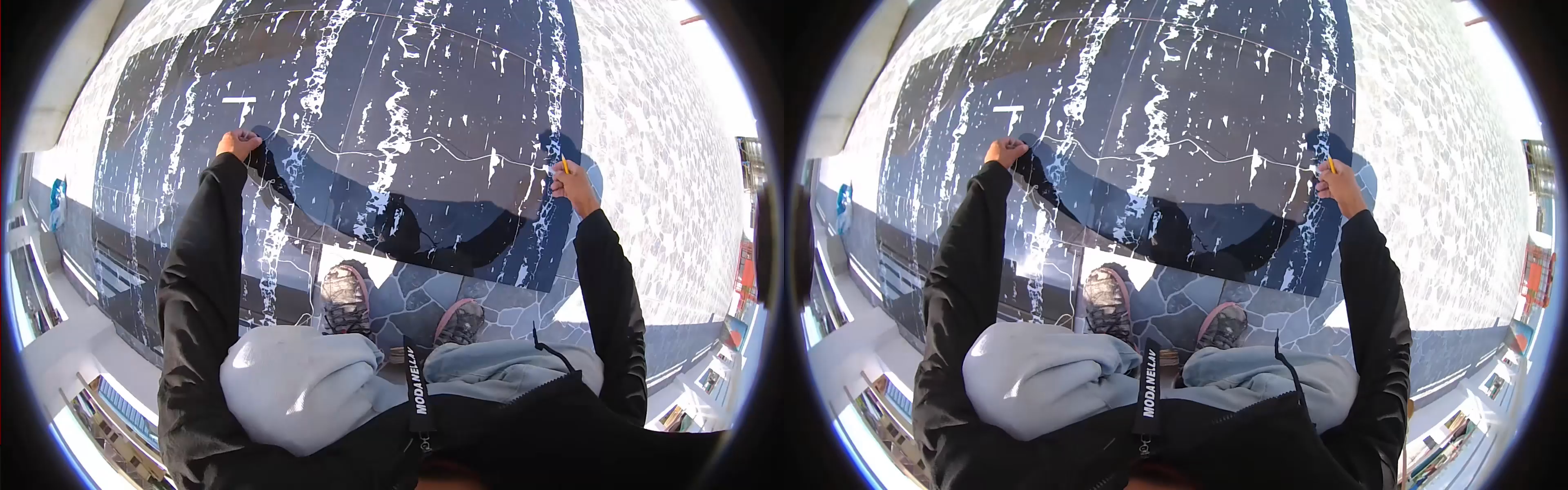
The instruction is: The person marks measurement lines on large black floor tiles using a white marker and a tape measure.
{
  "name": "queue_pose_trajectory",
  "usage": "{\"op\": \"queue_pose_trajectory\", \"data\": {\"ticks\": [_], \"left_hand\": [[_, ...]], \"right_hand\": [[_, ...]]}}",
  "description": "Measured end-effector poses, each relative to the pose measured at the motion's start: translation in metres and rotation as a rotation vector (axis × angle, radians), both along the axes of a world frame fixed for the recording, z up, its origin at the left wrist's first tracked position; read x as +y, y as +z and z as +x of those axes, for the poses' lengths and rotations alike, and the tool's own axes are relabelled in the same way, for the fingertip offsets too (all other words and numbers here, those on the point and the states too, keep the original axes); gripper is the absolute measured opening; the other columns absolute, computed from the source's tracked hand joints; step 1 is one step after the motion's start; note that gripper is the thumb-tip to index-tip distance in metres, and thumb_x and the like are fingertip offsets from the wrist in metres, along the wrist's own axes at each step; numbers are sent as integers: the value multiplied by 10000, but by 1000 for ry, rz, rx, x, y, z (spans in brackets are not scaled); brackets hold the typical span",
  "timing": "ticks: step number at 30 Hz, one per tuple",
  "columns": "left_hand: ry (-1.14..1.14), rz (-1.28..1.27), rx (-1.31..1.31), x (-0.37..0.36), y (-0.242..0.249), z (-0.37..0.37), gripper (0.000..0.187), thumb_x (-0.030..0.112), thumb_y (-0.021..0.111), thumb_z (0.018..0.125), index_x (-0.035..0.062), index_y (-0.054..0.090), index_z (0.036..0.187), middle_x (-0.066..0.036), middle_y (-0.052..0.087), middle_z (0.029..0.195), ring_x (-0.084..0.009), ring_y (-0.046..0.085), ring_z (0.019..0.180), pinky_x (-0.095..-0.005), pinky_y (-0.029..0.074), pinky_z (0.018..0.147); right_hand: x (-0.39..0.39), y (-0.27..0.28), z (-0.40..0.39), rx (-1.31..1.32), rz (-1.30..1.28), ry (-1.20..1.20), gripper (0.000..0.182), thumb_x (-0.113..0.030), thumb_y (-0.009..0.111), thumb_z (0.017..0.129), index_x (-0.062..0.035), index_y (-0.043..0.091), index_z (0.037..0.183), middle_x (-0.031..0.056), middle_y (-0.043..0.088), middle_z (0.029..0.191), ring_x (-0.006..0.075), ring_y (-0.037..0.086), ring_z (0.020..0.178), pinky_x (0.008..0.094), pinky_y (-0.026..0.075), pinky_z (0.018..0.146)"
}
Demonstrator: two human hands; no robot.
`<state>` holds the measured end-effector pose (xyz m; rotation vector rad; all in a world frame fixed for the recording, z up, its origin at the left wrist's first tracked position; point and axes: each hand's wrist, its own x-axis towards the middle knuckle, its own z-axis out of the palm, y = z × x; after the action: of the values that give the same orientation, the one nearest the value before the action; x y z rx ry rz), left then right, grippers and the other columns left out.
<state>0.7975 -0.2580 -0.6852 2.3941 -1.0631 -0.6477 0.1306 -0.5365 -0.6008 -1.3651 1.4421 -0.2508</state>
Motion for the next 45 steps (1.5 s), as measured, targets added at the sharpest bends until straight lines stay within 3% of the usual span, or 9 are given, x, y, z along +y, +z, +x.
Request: {"op": "queue_pose_trajectory", "data": {"ticks": [13, 16, 18, 21, 24, 28, 33, 37, 45], "left_hand": [[19, -17, -351, 4, 10, -16, 208, 266, 647, 742, 76, 660, 825, -116, 636, 721, -258, 627, 706, -349, 474, 676], [138, 18, -306, 4, -4, 9, 200, 254, 638, 749, 56, 644, 778, -113, 626, 686, -263, 617, 677, -350, 466, 664], [193, 45, -199, 3, -6, 10, 210, 265, 618, 764, 56, 641, 768, -98, 627, 671, -244, 617, 665, -344, 463, 655], [157, -2, -37, -15, 20, -20, 252, 302, 576, 791, 63, 638, 741, -57, 627, 651, -200, 604, 636, -325, 454, 637], [12, 27, 50, -36, 44, -67, 294, 345, 561, 808, 66, 644, 766, -25, 622, 640, -170, 585, 631, -308, 445, 643], [-94, -15, -122, -64, 42, -91, 285, 340, 571, 812, 68, 650, 841, -59, 645, 681, -193, 615, 686, -324, 454, 659], [-55, 15, -555, -69, -44, 52, 337, 407, 563, 815, 77, 625, 848, -117, 654, 809, -316, 628, 795, -409, 469, 726], [-12, 106, -564, -66, -9, 58, 287, 391, 564, 832, 110, 619, 854, -128, 648, 840, -368, 604, 829, -444, 467, 712], [-30, 164, -666, -85, -37, 116, 303, 371, 519, 858, 81, 569, 934, -154, 635, 898, -381, 590, 872, -477, 437, 752]], "right_hand": [[-13, -16, -42, 180, -102, -12, 130, -95, 465, 837, -28, 567, 881, 36, 536, 702, 118, 560, 559, 251, 501, 485], [-22, -32, -62, 201, -108, -1, 124, -99, 472, 821, -31, 577, 822, 75, 563, 676, 180, 577, 554, 305, 492, 496], [-49, -69, -109, 505, -465, 318, 129, -98, 478, 792, -30, 581, 755, 141, 588, 674, 270, 596, 579, 379, 478, 534], [-27, -37, -99, 603, -398, 165, 134, -94, 485, 763, -22, 583, 707, 185, 600, 678, 337, 599, 622, 425, 461, 584], [-23, -45, -108, 684, -475, 395, 143, -91, 483, 766, -23, 584, 690, 172, 597, 624, 298, 607, 558, 394, 465, 514], [-4, -12, -83, 548, -273, 172, 169, -13, 423, 788, -27, 573, 862, 87, 533, 563, 168, 542, 439, 300, 438, 415], [-14, -22, -100, 580, -555, 191, 142, -98, 481, 843, -34, 608, 849, 79, 556, 585, 164, 563, 490, 313, 440, 482], [-7, -18, -90, 560, -602, 208, 145, -151, 509, 833, -75, 629, 861, 161, 632, 836, 352, 590, 850, 422, 449, 744], [-25, -45, -55, 479, -556, 205, 127, -122, 527, 823, 5, 523, 819, 217, 602, 770, 390, 586, 789, 453, 448, 681]]}}
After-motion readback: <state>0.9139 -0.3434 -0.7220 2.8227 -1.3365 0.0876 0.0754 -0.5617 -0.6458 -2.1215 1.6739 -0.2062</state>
